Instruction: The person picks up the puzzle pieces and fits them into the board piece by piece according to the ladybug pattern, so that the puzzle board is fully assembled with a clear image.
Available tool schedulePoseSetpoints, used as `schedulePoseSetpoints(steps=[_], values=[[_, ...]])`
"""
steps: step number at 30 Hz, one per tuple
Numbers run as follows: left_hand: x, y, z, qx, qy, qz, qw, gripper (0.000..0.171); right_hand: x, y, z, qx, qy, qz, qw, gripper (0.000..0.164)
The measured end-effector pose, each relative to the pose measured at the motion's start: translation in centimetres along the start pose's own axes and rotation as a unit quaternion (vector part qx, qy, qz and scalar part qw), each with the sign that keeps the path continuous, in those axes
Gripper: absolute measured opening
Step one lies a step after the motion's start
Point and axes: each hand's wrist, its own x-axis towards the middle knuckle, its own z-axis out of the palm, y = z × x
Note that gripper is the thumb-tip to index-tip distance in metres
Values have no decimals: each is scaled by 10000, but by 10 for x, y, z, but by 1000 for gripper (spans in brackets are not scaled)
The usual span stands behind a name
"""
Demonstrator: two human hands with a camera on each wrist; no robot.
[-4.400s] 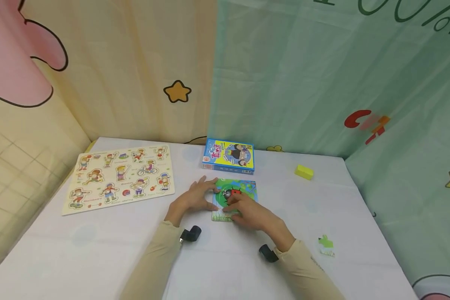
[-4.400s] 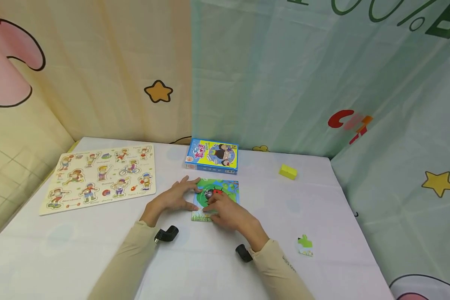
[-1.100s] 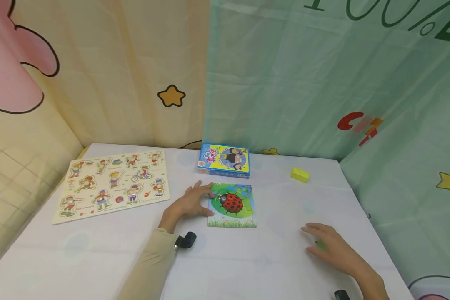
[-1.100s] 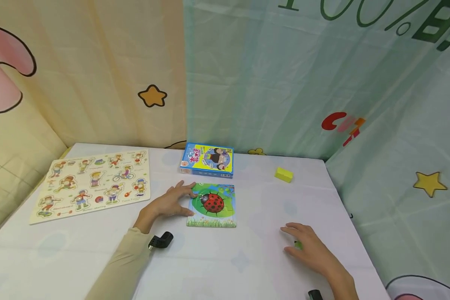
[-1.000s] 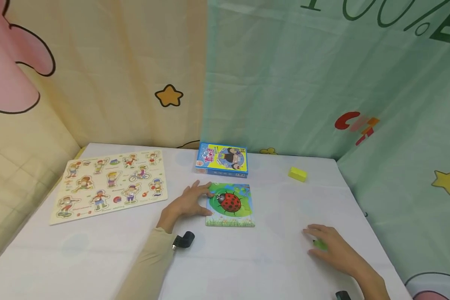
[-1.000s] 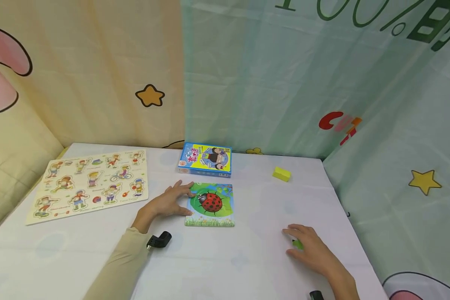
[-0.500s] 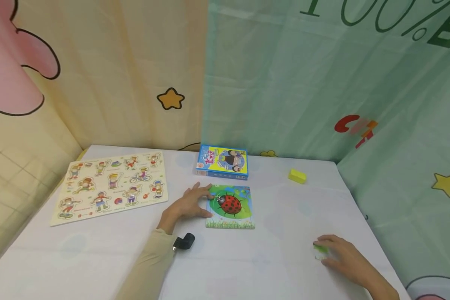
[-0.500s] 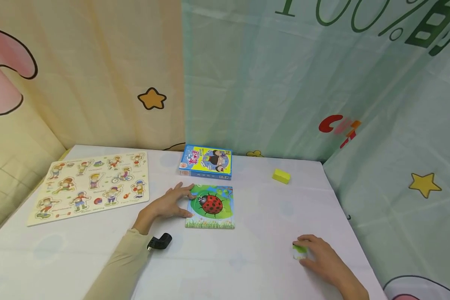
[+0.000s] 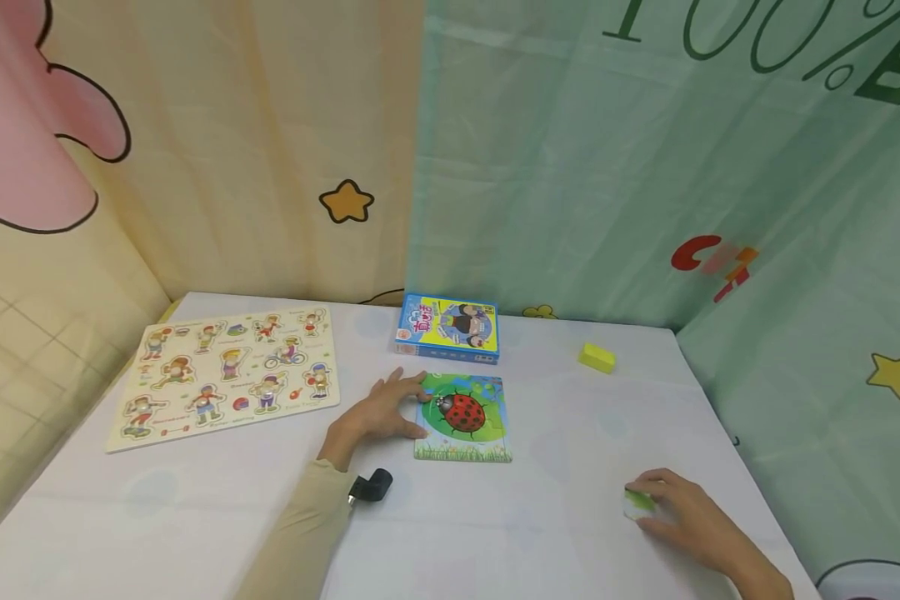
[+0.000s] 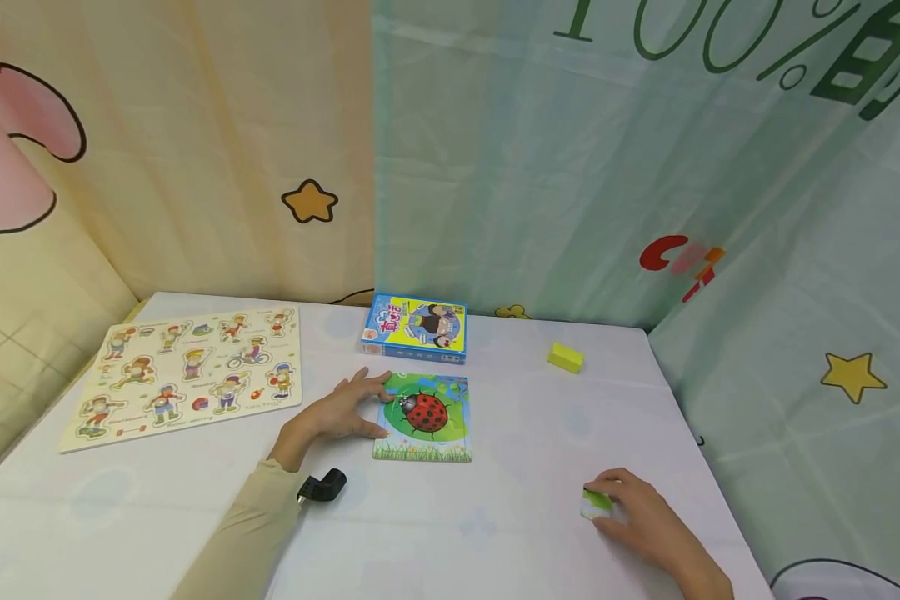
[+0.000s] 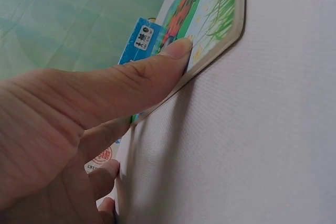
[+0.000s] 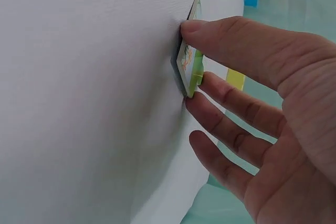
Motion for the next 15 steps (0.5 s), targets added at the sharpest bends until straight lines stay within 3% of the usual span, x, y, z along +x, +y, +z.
schedulePoseSetpoints(steps=[5,9,15], values=[[0,1,-1,-4,-6,-11,10000,52,11,-7,-2,-28,-31,39,10000,39],[1,1,-1,2,-7,1,10000,52,23,-19,-3,154,-269,345,9989,39],[1,0,1,-19,10,-2,10000,52,44,-40,-1,357,-422,271,9981,39]])
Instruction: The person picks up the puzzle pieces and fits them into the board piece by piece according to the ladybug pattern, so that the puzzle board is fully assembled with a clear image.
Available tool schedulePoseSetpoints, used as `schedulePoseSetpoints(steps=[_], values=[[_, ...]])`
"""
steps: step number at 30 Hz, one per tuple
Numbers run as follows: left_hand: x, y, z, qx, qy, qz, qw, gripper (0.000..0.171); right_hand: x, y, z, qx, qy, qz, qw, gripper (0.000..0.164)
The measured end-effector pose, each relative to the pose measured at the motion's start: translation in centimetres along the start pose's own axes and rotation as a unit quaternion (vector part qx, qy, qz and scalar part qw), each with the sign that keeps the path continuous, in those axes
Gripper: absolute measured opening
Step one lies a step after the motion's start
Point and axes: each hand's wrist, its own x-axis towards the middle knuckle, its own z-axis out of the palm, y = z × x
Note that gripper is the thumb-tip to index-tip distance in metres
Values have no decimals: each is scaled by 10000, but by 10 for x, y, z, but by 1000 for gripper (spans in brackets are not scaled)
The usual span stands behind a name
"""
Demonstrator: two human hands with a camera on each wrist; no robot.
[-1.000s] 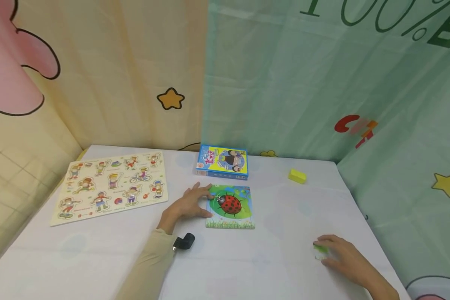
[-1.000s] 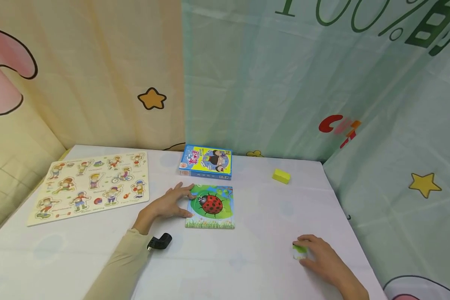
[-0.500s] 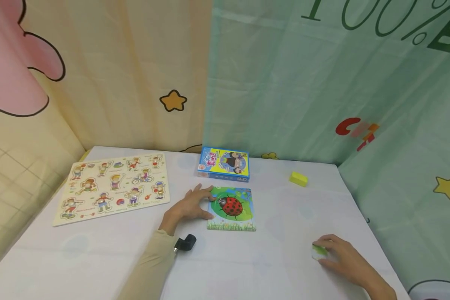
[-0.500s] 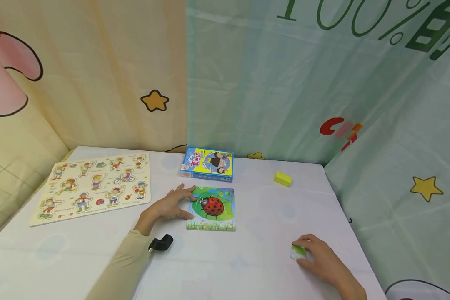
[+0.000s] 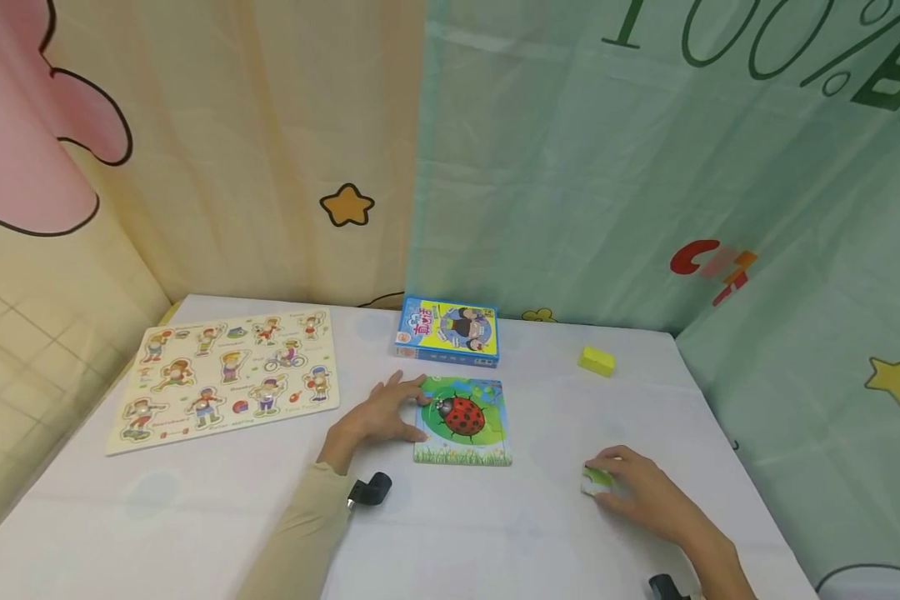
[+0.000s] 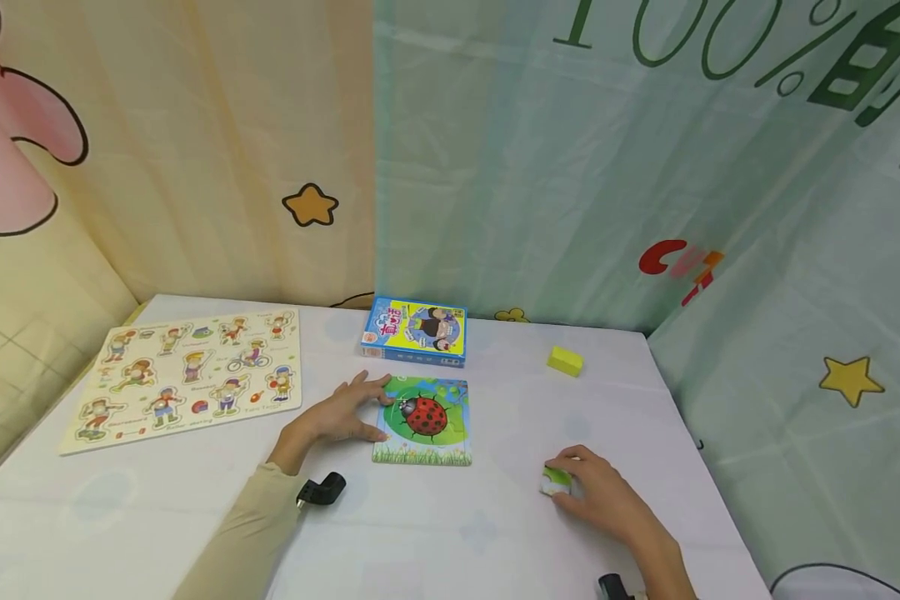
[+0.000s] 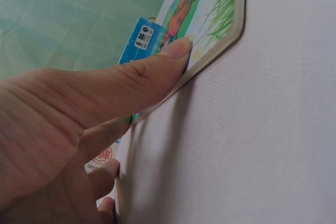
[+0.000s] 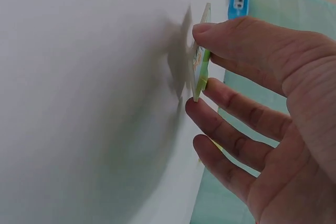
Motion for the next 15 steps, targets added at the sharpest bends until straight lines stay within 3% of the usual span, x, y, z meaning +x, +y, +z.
schedulePoseSetpoints(steps=[10,15], values=[[0,2,-1,-15,19,43,10000,50,31,-27,3,71,270,-588,9979,38],[0,1,-1,-9,3,8,10000,50,46,-41,9,216,217,-795,9964,37]])
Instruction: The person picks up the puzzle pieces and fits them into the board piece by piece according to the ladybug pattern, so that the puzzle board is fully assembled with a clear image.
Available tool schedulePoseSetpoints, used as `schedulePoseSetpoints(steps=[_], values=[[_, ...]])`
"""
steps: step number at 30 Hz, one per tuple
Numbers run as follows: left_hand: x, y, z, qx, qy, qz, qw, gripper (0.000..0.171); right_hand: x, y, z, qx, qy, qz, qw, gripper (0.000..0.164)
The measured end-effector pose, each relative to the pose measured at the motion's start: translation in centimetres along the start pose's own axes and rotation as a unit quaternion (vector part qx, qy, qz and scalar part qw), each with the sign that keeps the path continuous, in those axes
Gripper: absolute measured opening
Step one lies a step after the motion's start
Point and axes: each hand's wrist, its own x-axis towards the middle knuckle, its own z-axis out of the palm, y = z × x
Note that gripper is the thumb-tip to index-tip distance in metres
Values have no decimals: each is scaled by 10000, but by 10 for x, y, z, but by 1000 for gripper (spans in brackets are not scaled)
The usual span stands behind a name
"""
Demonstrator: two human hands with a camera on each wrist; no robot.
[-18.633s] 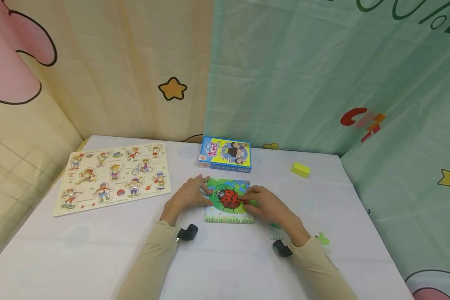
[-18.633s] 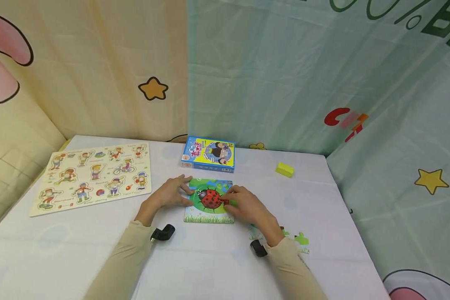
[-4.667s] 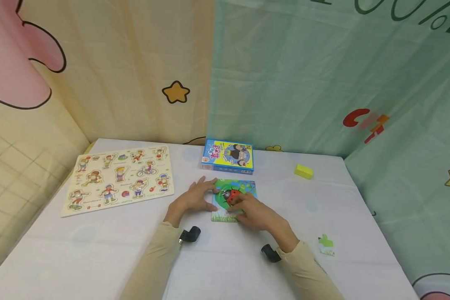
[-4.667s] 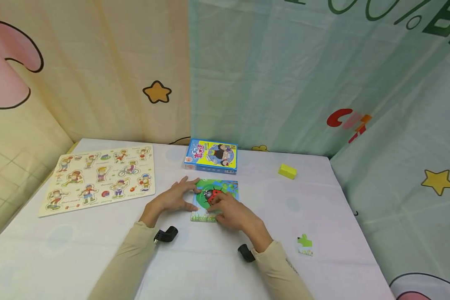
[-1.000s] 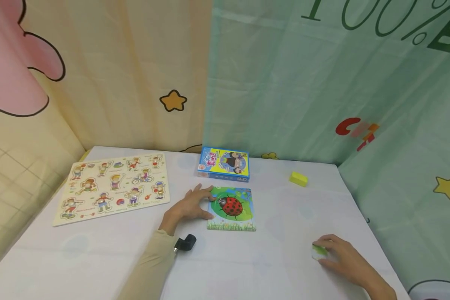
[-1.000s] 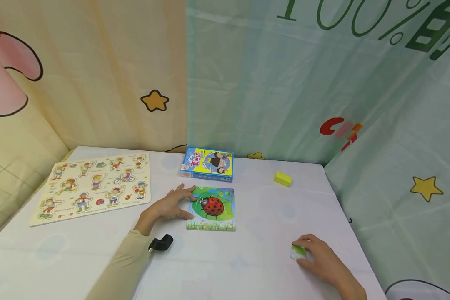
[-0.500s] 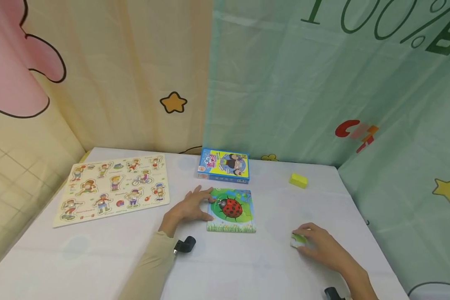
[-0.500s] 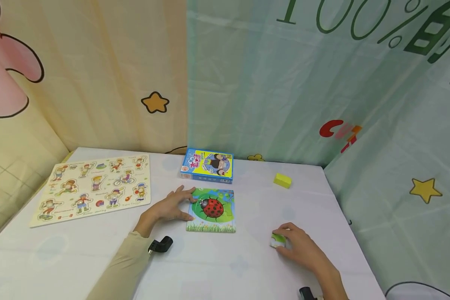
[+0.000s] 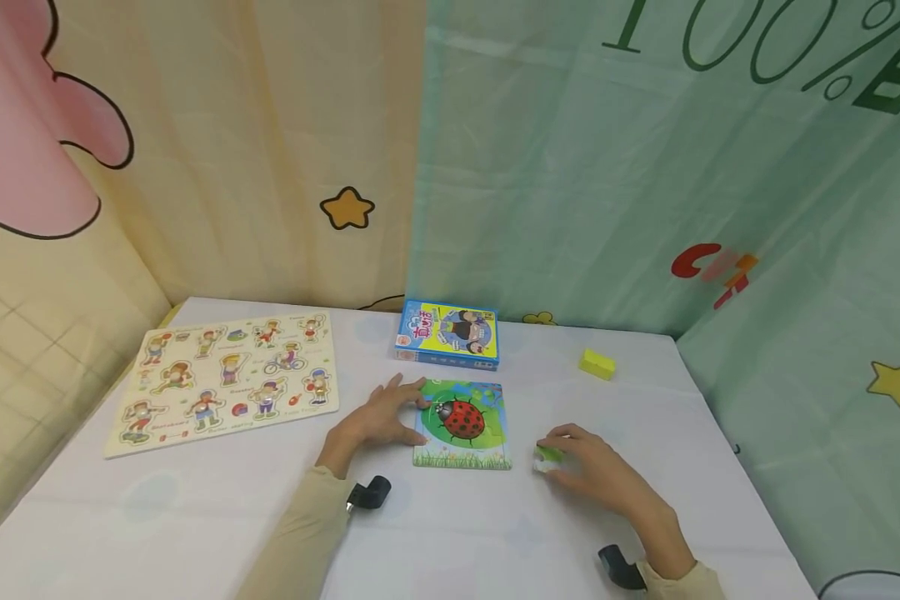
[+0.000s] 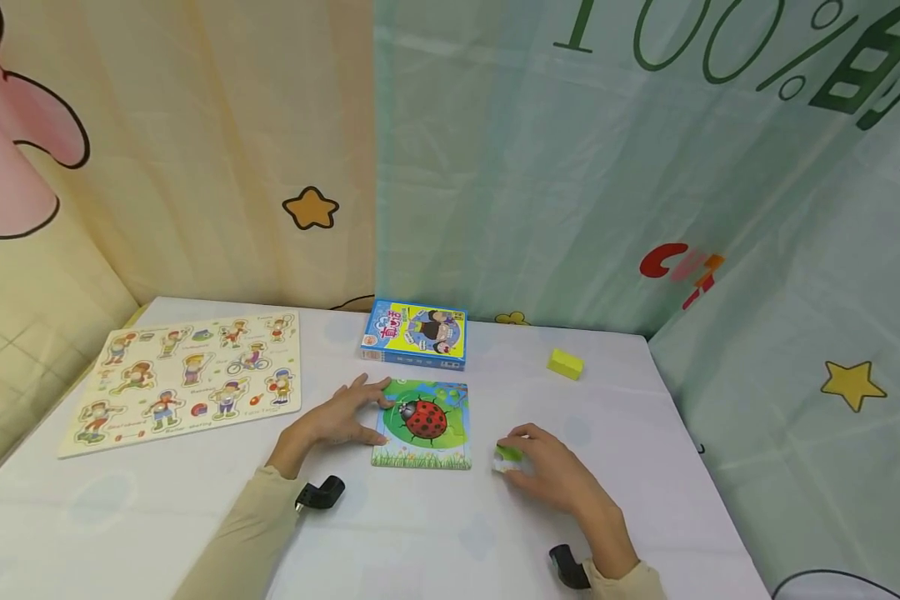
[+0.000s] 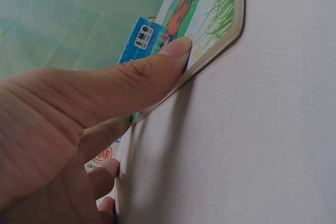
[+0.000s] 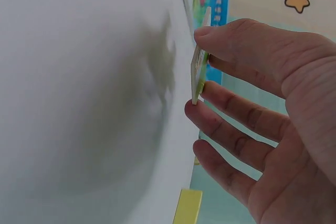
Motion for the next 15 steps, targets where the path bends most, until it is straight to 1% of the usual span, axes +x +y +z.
schedulePoseSetpoints(steps=[5,10,15], values=[[0,-1,0,1,-15,-38,10000,51,16,-14,6,-22,-70,-205,9998,36],[-1,-1,0,-15,-31,-55,10000,51,30,-29,10,58,-245,-249,9994,36],[-1,-1,1,-41,-19,-41,10000,52,45,-39,18,118,-304,-391,9987,35]])
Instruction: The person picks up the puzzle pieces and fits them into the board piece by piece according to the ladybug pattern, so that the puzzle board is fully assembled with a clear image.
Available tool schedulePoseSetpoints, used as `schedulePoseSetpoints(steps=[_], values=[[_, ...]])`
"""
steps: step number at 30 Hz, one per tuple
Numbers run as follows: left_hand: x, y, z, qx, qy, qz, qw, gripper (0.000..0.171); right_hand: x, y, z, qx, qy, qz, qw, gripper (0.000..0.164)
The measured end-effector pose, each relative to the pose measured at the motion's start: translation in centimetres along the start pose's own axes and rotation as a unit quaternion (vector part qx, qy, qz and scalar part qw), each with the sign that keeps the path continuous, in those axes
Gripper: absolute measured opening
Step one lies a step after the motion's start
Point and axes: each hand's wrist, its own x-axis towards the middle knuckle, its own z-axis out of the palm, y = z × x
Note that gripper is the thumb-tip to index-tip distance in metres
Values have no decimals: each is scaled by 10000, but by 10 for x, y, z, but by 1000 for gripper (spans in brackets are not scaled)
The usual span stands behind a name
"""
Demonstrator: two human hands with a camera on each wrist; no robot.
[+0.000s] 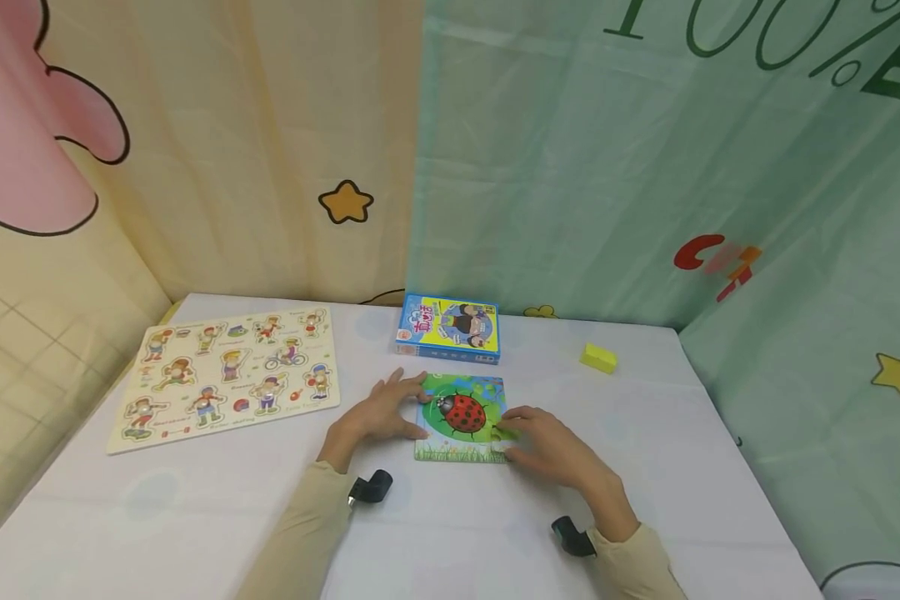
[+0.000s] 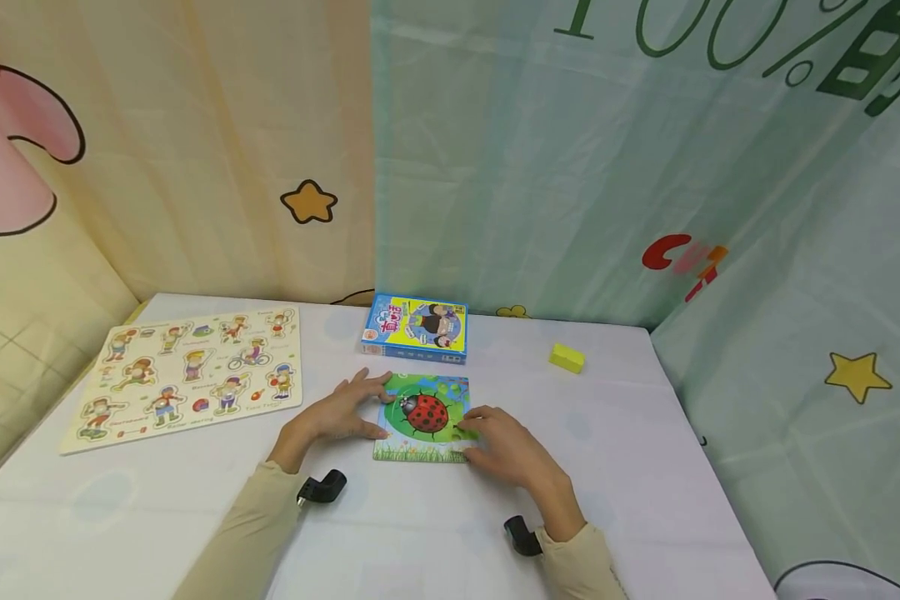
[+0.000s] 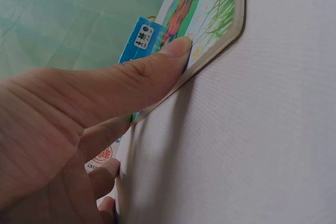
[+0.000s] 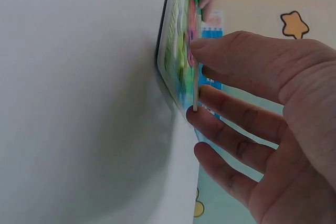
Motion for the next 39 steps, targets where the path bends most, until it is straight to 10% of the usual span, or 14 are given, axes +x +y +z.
schedulePoseSetpoints(steps=[39], values=[[-1,1,1,-15,36,7,10000,50,19,-13,17,222,61,-47,9997,26]])
